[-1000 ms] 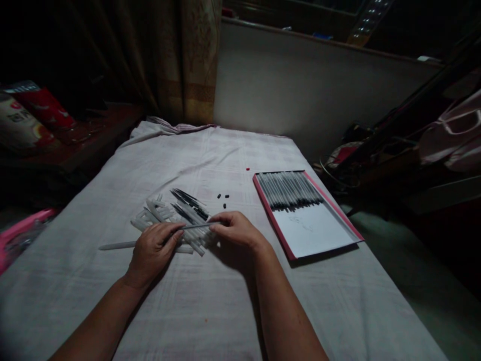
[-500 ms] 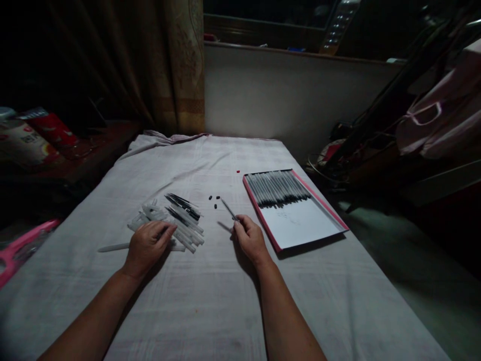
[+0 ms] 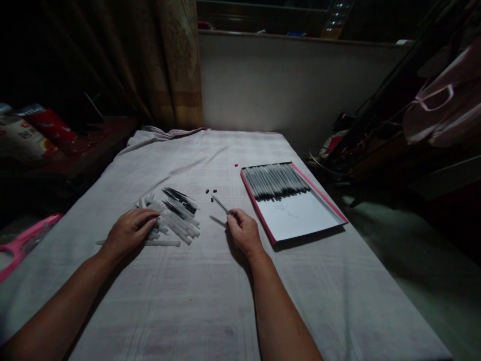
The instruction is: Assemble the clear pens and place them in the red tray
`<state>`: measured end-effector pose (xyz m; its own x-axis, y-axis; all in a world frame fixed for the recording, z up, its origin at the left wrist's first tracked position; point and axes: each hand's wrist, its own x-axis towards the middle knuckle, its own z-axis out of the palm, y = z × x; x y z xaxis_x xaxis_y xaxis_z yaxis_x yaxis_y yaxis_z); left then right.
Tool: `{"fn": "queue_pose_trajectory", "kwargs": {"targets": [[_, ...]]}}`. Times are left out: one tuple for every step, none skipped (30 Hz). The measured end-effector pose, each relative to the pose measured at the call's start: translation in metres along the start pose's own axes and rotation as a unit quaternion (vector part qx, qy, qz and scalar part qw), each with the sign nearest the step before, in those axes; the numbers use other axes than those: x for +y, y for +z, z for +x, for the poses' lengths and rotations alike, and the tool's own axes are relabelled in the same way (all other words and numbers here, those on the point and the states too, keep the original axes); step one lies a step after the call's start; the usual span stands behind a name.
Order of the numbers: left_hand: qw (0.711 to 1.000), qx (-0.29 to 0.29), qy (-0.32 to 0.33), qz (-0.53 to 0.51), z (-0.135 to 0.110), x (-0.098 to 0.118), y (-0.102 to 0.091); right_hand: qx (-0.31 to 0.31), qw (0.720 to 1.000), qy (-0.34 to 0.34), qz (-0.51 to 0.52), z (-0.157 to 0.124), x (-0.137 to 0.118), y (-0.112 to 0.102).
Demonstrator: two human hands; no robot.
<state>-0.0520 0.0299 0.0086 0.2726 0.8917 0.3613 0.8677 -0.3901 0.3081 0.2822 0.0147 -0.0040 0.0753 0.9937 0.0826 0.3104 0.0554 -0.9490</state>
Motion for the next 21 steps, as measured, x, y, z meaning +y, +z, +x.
{"fn": "queue_pose_trajectory", "kwargs": {"targets": [[1.0,0.003,-0.005,0.004,-0.001,-0.001,-0.002,0.001,1.0,0.001,0.0,0.0,0.001,0.0],[1.0,0.003,-0.009,0.01,-0.002,-0.001,-0.003,0.001,1.0,0.002,0.001,0.0,0.002,0.0],[1.0,0.0,-0.011,0.018,-0.002,-0.002,-0.005,0.002,1.0,0.004,0.001,0.0,0.003,0.001],[1.0,-0.007,-0.01,0.025,-0.002,-0.002,-0.007,0.002,1.0,0.006,0.0,0.0,0.004,0.001],[0.999,-0.018,-0.008,0.031,-0.001,-0.003,-0.009,0.002,1.0,0.006,-0.002,0.0,0.005,0.001],[0.999,-0.03,-0.004,0.036,-0.001,-0.003,-0.011,0.001,1.0,0.006,-0.004,0.0,0.006,0.001],[0.998,-0.042,0.002,0.041,0.0,-0.004,-0.013,0.001,1.0,0.005,-0.007,0.001,0.008,0.001],[0.998,-0.051,0.007,0.046,0.001,-0.003,-0.016,0.002,1.0,0.003,-0.01,0.001,0.009,0.001],[0.997,-0.057,0.014,0.05,0.002,-0.003,-0.018,0.004,1.0,0.001,-0.013,0.001,0.01,0.002],[0.997,-0.059,0.022,0.053,0.002,-0.002,-0.02,0.005,1.0,-0.001,-0.014,0.001,0.011,0.002],[0.996,-0.06,0.031,0.053,0.003,0.0,-0.022,0.006,1.0,-0.002,-0.014,0.001,0.011,0.002],[0.996,-0.061,0.042,0.05,0.002,0.002,-0.023,0.007,1.0,-0.002,-0.013,0.001,0.011,0.002],[0.995,-0.066,0.052,0.048,0.002,0.004,-0.024,0.007,1.0,-0.002,-0.012,0.001,0.011,0.002],[0.994,-0.073,0.063,0.046,0.001,0.007,-0.024,0.007,1.0,-0.002,-0.012,0.0,0.01,0.001],[0.993,-0.082,0.072,0.047,0.001,0.01,-0.023,0.008,1.0,-0.001,-0.013,0.0,0.009,0.001],[0.992,-0.089,0.078,0.052,0.001,0.013,-0.022,0.009,1.0,0.001,-0.015,0.0,0.008,0.001],[0.99,-0.095,0.083,0.058,0.001,0.016,-0.02,0.01,1.0,0.003,-0.016,-0.001,0.007,0.001],[0.989,-0.099,0.086,0.065,0.001,0.018,-0.018,0.01,1.0,0.006,-0.017,-0.001,0.006,0.001],[0.988,-0.103,0.088,0.07,0.003,0.021,-0.016,0.01,1.0,0.01,-0.016,-0.001,0.005,0.002],[0.987,-0.109,0.091,0.076,0.004,0.023,-0.014,0.01,1.0,0.013,-0.014,-0.002,0.005,0.002],[0.986,-0.115,0.094,0.082,0.006,0.025,-0.012,0.01,1.0,0.016,-0.011,-0.002,0.004,0.002]]}}
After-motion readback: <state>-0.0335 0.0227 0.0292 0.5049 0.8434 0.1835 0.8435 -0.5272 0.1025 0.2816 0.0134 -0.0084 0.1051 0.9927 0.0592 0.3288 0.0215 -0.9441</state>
